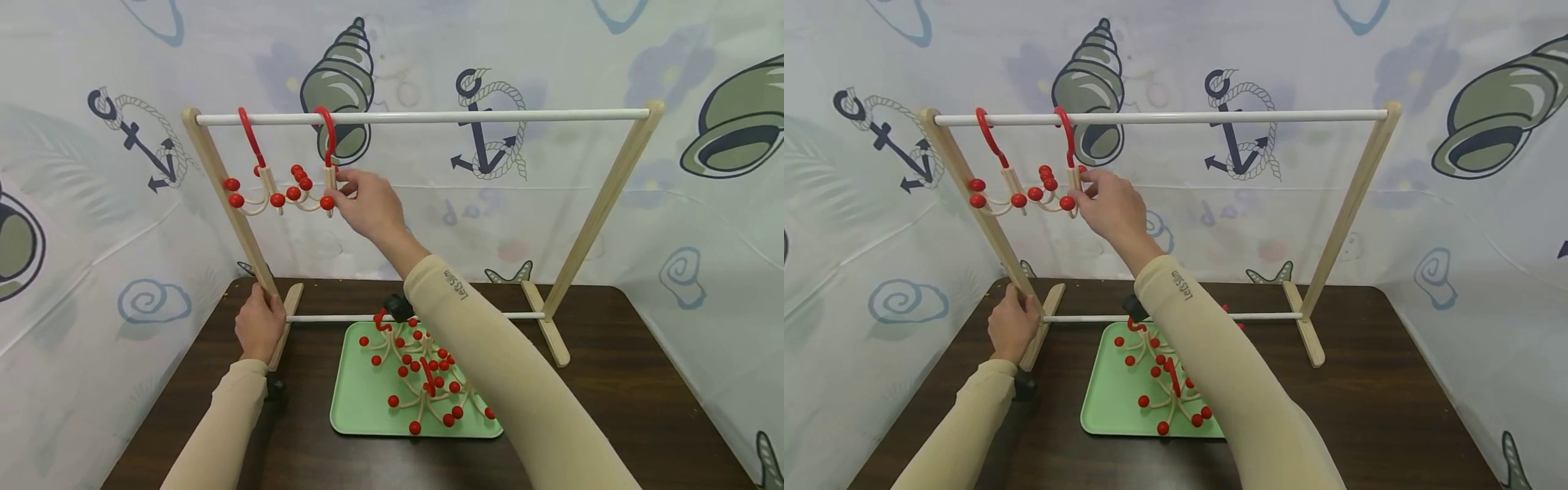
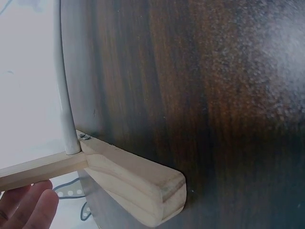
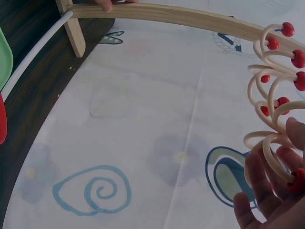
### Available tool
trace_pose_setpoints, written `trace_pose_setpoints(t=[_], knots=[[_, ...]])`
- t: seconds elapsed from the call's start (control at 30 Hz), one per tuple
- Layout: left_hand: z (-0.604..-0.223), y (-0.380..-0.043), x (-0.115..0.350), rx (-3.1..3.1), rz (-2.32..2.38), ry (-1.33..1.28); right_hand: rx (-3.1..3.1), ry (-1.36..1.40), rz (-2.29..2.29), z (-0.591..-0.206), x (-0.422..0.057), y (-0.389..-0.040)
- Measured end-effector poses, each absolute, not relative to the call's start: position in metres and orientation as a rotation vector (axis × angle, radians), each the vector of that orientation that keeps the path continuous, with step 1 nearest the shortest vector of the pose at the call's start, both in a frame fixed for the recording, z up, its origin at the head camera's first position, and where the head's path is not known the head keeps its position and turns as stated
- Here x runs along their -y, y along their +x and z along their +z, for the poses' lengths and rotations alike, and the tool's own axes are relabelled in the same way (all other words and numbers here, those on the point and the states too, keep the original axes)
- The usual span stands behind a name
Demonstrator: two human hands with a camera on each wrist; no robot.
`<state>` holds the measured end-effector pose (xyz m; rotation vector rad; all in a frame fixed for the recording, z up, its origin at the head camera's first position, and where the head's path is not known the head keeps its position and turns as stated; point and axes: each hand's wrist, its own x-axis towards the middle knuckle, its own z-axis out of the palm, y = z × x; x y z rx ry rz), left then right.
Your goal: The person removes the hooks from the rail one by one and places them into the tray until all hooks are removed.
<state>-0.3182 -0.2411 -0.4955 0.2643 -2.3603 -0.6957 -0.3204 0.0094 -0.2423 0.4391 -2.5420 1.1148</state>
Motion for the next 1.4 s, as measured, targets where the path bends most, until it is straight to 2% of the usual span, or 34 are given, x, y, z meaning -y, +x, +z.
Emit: trace_pose_setpoints(t=[0.2,0.63,1.03,1.4], knots=[[-0.494,-0.319,0.24,2.372,-0.701,0.258,2.533,0.352,0.958,-0.242,-0.013,-0.316],[-0.494,-0.318,0.238,2.404,-0.72,0.275,2.472,0.291,0.923,-0.237,-0.034,-0.315],[-0.495,-0.314,0.243,2.411,-0.727,0.305,2.411,0.309,1.023,-0.228,-0.059,-0.309],[-0.493,-0.316,0.244,2.419,-0.729,0.287,2.383,0.321,1.129,-0.237,-0.08,-0.288]])
